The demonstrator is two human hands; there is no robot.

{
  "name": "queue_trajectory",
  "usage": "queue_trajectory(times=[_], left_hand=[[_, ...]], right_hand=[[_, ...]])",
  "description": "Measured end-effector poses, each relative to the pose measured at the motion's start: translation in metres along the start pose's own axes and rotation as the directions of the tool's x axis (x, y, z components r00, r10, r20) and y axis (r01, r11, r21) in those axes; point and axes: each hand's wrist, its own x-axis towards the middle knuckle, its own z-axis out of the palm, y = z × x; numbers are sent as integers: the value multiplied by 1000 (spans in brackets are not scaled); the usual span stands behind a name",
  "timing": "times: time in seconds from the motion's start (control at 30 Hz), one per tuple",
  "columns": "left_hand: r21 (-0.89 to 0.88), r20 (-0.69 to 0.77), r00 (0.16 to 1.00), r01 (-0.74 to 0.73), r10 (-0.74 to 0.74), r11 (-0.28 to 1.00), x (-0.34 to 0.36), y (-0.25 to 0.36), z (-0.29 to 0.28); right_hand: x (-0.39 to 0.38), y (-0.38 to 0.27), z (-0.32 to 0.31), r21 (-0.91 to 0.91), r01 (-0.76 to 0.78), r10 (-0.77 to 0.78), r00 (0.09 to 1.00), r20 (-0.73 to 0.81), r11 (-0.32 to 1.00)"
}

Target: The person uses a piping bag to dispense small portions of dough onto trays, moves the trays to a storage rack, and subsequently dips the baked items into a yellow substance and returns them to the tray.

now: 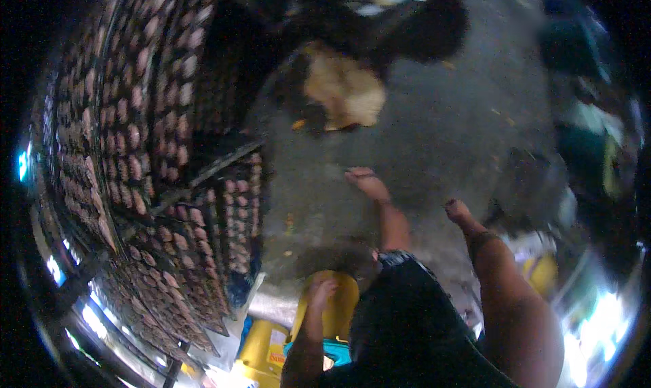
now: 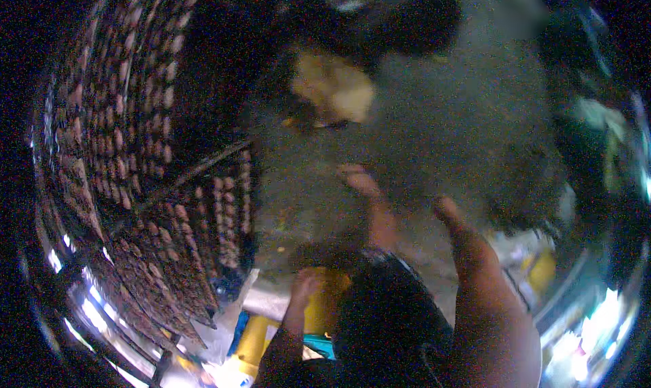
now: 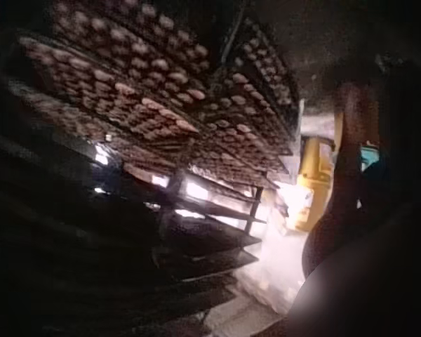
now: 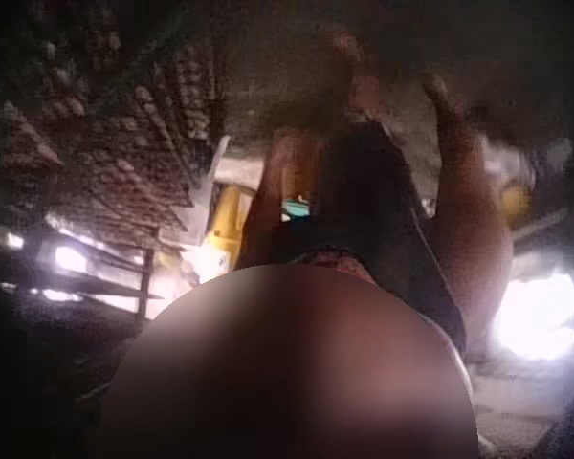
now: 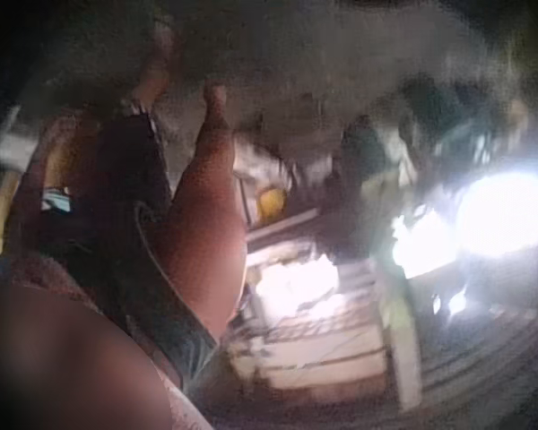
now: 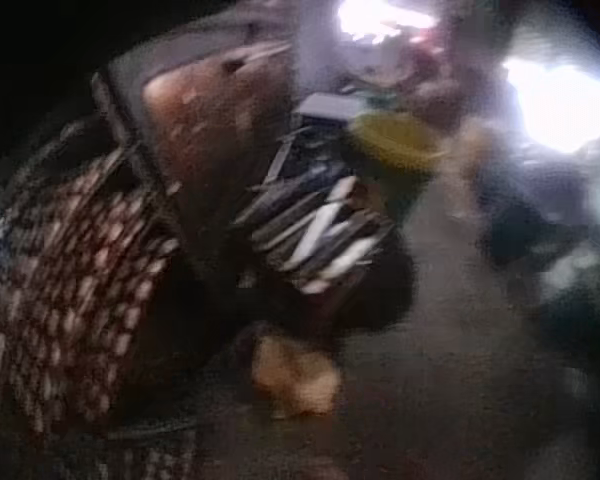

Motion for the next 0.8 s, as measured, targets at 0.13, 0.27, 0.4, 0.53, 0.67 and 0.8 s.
queue_trajectory(times=[0.13,0.27,0.4,0.53,0.67,0.8], left_hand=[[275,-87,986,-114,142,955,-57,59,39],[451,36,953,-285,302,846,-66,112,39],[626,164,898,-415,409,660,-94,153,116],[626,336,888,-460,314,629,-151,149,233],[889,450,874,-458,181,-2,-141,69,365],[845,525,825,-535,207,-9,-157,-22,464]], right_hand=[[-233,92,7,68,-302,276,927,254,951],[-419,90,67,684,-501,697,716,-16,530],[-508,35,169,983,-137,714,700,7,124],[-533,-67,313,974,-176,512,829,225,-143],[-590,-145,370,722,-215,216,864,454,-657],[-590,-124,389,572,-145,201,844,498,-807]])
